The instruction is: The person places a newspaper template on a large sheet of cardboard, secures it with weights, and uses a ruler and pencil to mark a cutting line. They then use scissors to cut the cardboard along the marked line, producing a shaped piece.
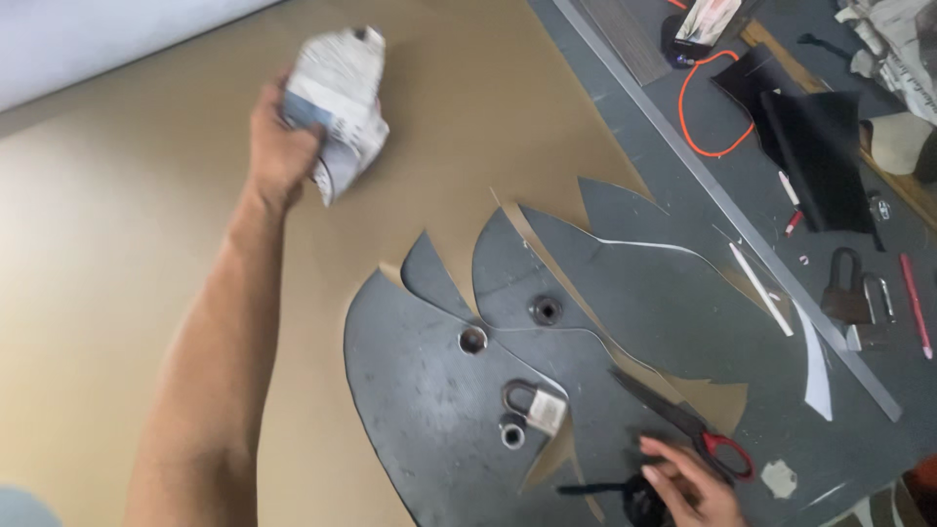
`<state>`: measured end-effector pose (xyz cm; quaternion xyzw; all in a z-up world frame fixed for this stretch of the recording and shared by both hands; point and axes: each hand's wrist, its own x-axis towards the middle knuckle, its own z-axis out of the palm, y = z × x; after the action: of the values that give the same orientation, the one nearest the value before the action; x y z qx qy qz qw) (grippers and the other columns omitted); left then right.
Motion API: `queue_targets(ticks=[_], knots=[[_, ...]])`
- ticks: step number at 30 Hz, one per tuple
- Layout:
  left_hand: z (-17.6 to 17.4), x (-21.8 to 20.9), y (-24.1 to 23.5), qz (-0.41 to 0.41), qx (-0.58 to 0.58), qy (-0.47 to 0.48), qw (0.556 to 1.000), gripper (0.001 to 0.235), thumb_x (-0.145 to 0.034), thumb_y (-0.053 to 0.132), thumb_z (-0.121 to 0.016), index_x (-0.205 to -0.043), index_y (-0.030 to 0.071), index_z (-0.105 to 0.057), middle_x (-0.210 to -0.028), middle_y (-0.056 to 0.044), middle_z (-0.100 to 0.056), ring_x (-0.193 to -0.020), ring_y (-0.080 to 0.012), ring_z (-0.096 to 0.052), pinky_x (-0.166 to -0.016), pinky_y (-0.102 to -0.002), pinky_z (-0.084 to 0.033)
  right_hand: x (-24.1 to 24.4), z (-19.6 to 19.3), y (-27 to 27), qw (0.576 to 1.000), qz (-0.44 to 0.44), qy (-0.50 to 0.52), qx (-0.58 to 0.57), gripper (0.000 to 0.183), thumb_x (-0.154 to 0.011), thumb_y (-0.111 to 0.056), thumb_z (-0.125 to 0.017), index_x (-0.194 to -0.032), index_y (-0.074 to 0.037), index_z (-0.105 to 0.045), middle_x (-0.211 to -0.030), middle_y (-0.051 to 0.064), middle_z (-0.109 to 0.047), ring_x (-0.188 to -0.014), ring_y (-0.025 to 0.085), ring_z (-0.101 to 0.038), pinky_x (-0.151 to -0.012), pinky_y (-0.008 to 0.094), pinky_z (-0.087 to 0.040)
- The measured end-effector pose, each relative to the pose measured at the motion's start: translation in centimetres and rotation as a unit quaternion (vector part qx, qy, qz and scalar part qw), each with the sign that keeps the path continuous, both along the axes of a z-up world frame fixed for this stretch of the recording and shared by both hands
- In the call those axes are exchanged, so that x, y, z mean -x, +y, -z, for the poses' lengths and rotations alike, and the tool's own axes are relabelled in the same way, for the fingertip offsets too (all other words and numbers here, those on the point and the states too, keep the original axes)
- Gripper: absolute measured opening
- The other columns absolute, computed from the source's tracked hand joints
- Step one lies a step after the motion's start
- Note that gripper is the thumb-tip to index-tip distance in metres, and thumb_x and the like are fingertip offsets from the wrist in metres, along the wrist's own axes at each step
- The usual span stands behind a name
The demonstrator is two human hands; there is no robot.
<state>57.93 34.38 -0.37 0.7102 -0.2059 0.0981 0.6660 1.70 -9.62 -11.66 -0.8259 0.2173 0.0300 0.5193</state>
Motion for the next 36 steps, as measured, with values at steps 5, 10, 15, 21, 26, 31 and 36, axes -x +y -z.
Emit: queue_targets(ticks=[5, 10, 15, 21, 26, 31, 36], knots=[[0.6, -10.5, 3.4, -0.157, 0.021, 0.119, 0.980, 0.067, -0.082, -0.009, -0.062, -0.147, -0.004, -0.045, -0.137, -0.021, -0.068, -0.124, -0.0284, -0.073, -0.106, -0.037, -0.060, -1.2, 5.0, -4.0, 0.971, 0.061, 0.193, 0.126, 0.042, -0.084, -0.021, -0.078, -0.125, -0.011, -0.073, -0.119, 0.009, -0.076, -0.092, 0.019, -0.077, -0.079, 0.035, -0.062], [5.7, -14.7, 9.8, -0.280, 0.054, 0.146, 0.947, 0.100, -0.097, 0.030, -0.072, -0.155, -0.002, 0.003, -0.151, -0.033, -0.034, -0.140, -0.0409, -0.040, -0.115, -0.046, -0.038, -3.4, 6.2, -5.8, 0.942, 0.013, 0.274, 0.194, 0.045, -0.080, -0.023, -0.081, -0.124, -0.014, -0.073, -0.120, 0.008, -0.075, -0.099, 0.019, -0.076, -0.087, 0.037, -0.062], [8.6, -1.0, 19.7, -0.355, -0.419, -0.011, 0.836, 0.075, -0.120, 0.042, -0.056, -0.168, -0.001, -0.017, -0.172, -0.036, -0.015, -0.159, -0.0511, -0.019, -0.131, -0.061, -0.016, -1.0, 4.9, -3.6, 0.955, -0.121, 0.144, 0.231, 0.048, -0.077, -0.026, -0.084, -0.123, -0.017, -0.072, -0.120, 0.008, -0.074, -0.106, 0.019, -0.076, -0.095, 0.038, -0.062], [10.2, 29.0, 27.6, -0.409, -0.444, 0.033, 0.796, 0.053, -0.114, 0.027, -0.050, -0.155, -0.007, -0.045, -0.163, -0.035, -0.038, -0.153, -0.0504, -0.031, -0.128, -0.059, -0.020, -3.0, -1.9, -1.3, 0.924, -0.230, 0.054, 0.301, 0.048, -0.077, -0.027, -0.084, -0.124, -0.022, -0.073, -0.125, 0.004, -0.071, -0.124, 0.022, -0.067, -0.106, 0.043, -0.052], [13.5, 47.1, 26.9, -0.578, -0.453, 0.146, 0.663, 0.062, -0.116, 0.028, -0.053, -0.153, -0.019, -0.037, -0.165, -0.036, -0.034, -0.154, -0.0510, -0.028, -0.124, -0.064, -0.016, -4.7, -7.5, 2.8, 0.918, -0.279, 0.107, 0.261, 0.047, -0.083, -0.032, -0.075, -0.127, -0.019, -0.067, -0.125, 0.000, -0.068, -0.122, 0.019, -0.064, -0.098, 0.037, -0.054], [16.1, 53.5, 25.9, -0.589, -0.454, 0.183, 0.643, 0.058, -0.113, 0.026, -0.052, -0.152, -0.016, -0.039, -0.168, -0.034, -0.031, -0.157, -0.0496, -0.025, -0.126, -0.063, -0.015, -2.6, -10.1, 5.6, 0.900, -0.328, 0.034, 0.286, 0.061, -0.077, -0.037, -0.077, -0.133, -0.016, -0.066, -0.121, 0.006, -0.064, -0.116, 0.026, -0.060, -0.095, 0.040, -0.049], [15.6, 52.9, 25.1, -0.614, -0.432, 0.137, 0.647, 0.054, -0.109, 0.024, -0.057, -0.150, -0.009, -0.045, -0.164, -0.031, -0.038, -0.153, -0.0477, -0.030, -0.123, -0.063, -0.018, -1.1, -9.0, 5.7, 0.885, -0.315, -0.007, 0.344, 0.053, -0.082, -0.036, -0.075, -0.131, -0.018, -0.066, -0.119, 0.006, -0.062, -0.113, 0.025, -0.058, -0.096, 0.040, -0.049]])
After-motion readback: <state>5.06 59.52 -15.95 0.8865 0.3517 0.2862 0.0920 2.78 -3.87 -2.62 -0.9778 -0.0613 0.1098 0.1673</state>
